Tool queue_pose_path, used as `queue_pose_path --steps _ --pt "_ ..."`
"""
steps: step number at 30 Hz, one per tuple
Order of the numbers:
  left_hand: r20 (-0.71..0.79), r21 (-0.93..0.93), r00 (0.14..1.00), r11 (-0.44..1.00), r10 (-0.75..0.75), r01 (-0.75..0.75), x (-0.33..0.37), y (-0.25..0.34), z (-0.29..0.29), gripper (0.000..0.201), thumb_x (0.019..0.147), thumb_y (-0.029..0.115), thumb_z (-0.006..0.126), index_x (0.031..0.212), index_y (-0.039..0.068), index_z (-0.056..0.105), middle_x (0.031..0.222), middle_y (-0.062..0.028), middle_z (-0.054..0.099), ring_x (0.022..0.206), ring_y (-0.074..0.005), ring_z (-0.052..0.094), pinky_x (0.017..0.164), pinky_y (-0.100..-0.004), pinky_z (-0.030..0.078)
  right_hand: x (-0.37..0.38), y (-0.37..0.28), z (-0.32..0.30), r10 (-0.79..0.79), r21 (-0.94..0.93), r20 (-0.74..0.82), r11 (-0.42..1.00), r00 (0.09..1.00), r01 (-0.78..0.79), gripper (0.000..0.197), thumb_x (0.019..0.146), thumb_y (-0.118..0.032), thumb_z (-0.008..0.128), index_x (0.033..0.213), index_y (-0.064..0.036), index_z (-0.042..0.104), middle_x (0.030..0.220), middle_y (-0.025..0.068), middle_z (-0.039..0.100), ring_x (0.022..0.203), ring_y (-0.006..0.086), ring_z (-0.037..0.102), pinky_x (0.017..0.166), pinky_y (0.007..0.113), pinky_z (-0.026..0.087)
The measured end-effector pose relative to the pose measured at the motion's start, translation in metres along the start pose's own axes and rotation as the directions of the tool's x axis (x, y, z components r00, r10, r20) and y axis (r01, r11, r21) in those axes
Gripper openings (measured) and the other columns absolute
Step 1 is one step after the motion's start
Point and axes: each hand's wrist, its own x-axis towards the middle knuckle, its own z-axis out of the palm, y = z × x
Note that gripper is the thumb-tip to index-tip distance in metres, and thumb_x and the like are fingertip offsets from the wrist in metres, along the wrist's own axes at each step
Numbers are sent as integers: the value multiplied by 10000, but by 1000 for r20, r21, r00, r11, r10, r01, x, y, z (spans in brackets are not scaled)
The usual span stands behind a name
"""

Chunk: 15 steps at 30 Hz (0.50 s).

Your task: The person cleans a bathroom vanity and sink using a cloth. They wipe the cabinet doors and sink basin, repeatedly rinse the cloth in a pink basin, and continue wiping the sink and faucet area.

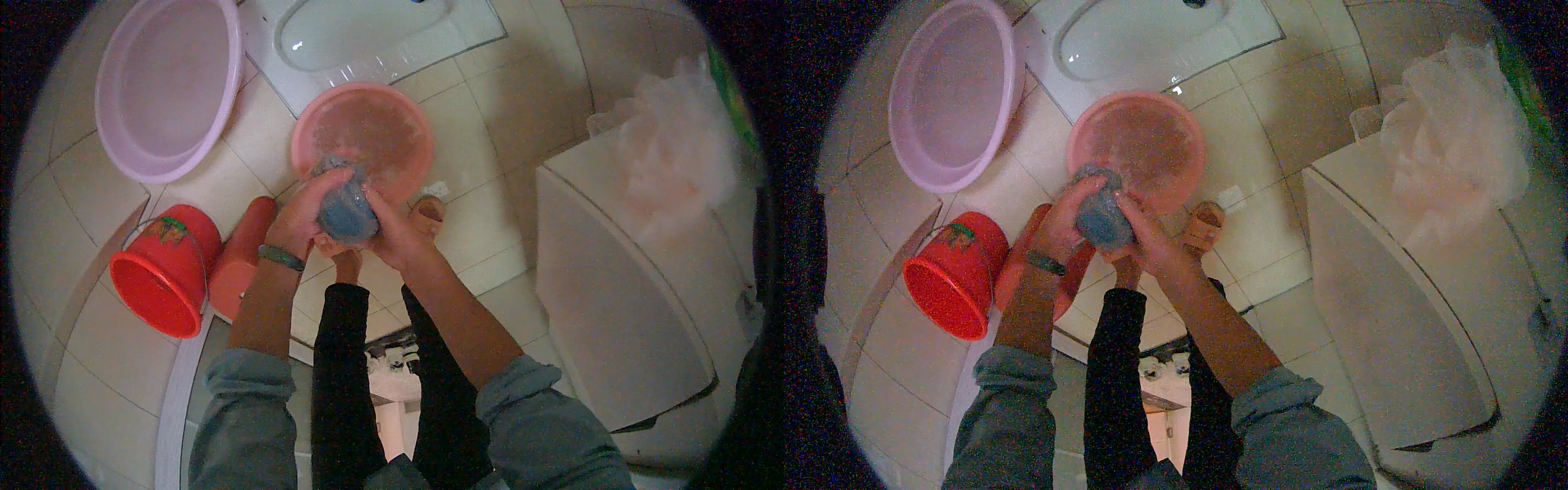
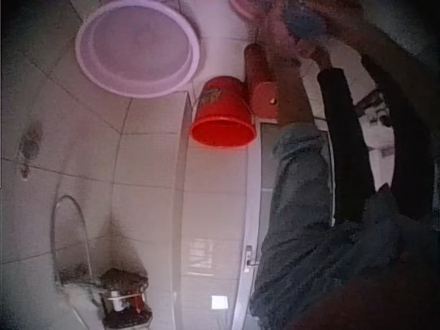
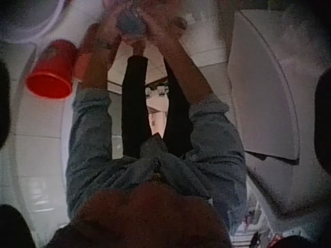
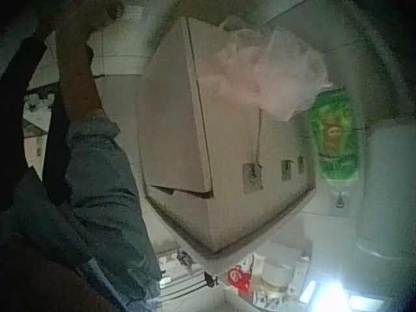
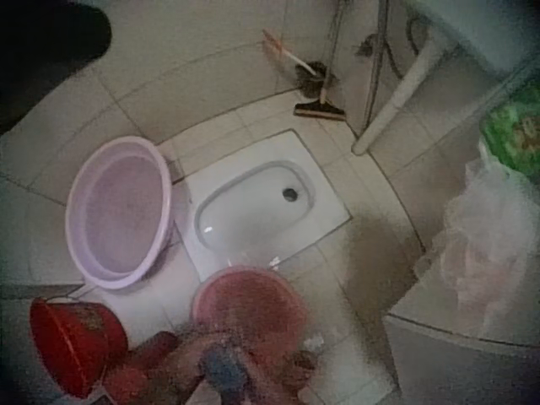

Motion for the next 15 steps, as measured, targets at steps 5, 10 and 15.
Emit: queue_pose_path --steps 5,10,15 --pt "259 351 965 925 51 -143 -20 21 16 386 844 161 559 1199 18 512 1151 -118 561 1013 -201 575 874 -326 490 -17 -2 2 176 60 240 979 955 -195 512 916 -381 558 1322 -113 396 1247 58 515 1077 204 553 894 406 489" --pt "282 312 938 944 -201 108 -14 33 27 395 801 183 582 1160 27 522 1032 -105 592 919 -188 596 814 -324 502 -43 -8 10 256 -70 247 967 935 -246 481 871 -326 644 1262 -109 469 1157 32 571 1045 159 559 858 333 495" --pt "277 361 933 925 -228 119 -25 44 45 255 786 138 627 1018 43 586 963 -43 599 865 -150 576 770 -283 481 -64 -16 23 258 -204 171 953 951 -222 465 842 -268 680 1231 -99 490 1107 28 571 1015 132 548 833 295 477"
